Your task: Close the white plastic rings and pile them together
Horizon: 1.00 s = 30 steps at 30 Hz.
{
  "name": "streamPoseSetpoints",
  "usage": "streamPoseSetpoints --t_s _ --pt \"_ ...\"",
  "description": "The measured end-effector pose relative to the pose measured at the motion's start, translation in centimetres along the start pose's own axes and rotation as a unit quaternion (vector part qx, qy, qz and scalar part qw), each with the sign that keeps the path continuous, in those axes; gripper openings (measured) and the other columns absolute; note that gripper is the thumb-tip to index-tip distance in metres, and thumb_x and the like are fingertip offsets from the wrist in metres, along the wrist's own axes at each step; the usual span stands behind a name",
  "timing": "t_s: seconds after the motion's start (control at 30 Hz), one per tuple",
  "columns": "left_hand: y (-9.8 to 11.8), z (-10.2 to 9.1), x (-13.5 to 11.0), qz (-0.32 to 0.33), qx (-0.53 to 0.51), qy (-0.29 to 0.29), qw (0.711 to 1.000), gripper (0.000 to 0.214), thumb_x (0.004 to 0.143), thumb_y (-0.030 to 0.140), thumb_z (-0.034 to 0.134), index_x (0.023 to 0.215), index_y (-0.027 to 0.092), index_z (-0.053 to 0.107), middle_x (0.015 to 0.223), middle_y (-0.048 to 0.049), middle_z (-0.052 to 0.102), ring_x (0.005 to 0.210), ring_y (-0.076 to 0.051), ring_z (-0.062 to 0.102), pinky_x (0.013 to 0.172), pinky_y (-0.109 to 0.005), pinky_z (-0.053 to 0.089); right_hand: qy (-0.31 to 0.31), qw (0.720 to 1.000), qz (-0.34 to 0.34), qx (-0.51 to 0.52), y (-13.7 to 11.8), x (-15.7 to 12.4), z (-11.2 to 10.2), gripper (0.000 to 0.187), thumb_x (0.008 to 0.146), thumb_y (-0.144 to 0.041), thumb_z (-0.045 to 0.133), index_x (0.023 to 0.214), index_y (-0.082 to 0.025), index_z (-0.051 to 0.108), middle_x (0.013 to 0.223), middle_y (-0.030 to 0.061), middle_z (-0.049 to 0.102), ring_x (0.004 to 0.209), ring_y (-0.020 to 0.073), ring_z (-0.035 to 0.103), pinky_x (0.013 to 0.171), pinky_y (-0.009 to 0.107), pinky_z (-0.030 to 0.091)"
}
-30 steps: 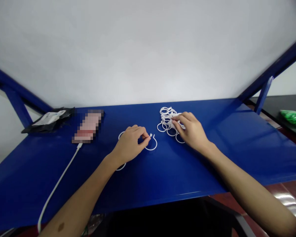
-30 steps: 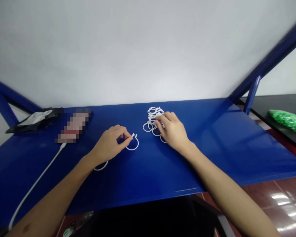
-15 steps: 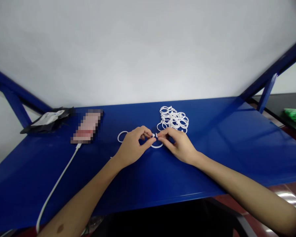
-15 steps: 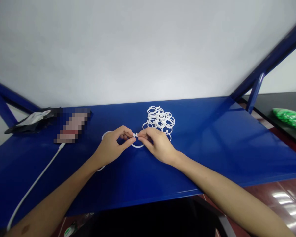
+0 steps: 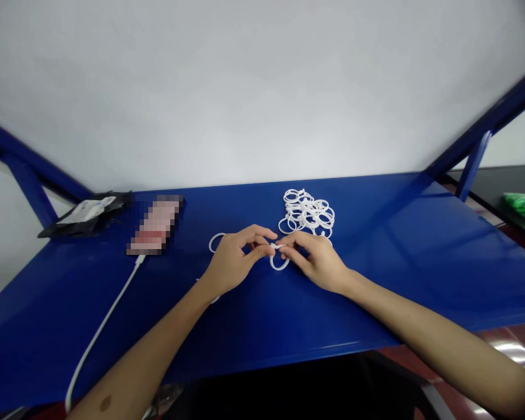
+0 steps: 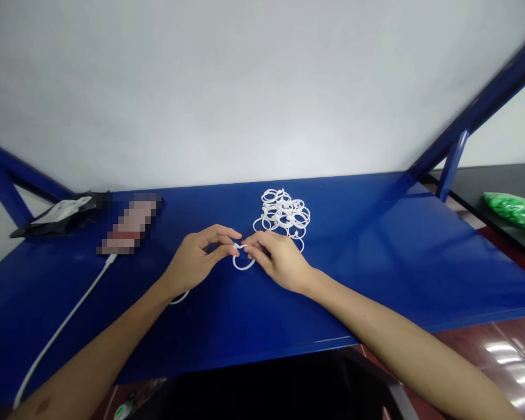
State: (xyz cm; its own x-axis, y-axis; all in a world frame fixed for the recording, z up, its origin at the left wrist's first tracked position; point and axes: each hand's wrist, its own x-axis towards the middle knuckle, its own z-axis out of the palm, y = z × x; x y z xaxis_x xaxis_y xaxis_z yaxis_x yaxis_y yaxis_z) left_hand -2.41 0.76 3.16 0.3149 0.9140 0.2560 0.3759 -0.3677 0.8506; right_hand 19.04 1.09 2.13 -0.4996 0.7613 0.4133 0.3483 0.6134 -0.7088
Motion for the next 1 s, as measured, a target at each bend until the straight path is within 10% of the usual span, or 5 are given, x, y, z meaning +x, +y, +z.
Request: streamPoseSetpoints --t_s 0.37,0.7,1.0 --pt "0.1 0.6 -0.3 0.035 0.094 -0.026 0.995 0.010 0.087 0.016 0.066 0.082 0.024 0.069 0.074 0.0060 0.071 0.076 -0.014 0.065 0.082 -0.031 0.048 -0.068 0.982 -0.137 -0.108 0.4 -0.6 -0.4 0.023 0.105 -0.023 0.043 0.098 -0.016 0.064 0.083 0.0064 0.068 0.073 0.0159 0.056 0.066 0.029 0.049" --pt "-1.7 -4.7 0.6 -0.033 0.409 -0.053 0.911 0.030 0.088 0.019 0.049 0.112 0.023 0.067 0.116 -0.0063 0.067 0.109 -0.028 0.058 0.097 -0.046 0.045 0.110 0.970 -0.060 -0.210 2.4 1.4 -2.1 0.016 0.100 -0.027 0.055 0.099 -0.019 0.069 0.093 0.0066 0.072 0.085 0.0201 0.062 0.081 0.036 0.051" --pt "-1.5 -5.5 0.7 -0.092 0.410 -0.148 0.895 0.025 0.092 0.023 0.043 0.101 0.025 0.067 0.109 -0.0055 0.065 0.101 -0.025 0.061 0.085 -0.040 0.046 0.151 0.939 0.032 -0.308 4.8 2.1 -3.6 0.025 0.098 -0.032 0.053 0.102 -0.019 0.074 0.089 0.0085 0.069 0.085 0.0247 0.052 0.081 0.040 0.048"
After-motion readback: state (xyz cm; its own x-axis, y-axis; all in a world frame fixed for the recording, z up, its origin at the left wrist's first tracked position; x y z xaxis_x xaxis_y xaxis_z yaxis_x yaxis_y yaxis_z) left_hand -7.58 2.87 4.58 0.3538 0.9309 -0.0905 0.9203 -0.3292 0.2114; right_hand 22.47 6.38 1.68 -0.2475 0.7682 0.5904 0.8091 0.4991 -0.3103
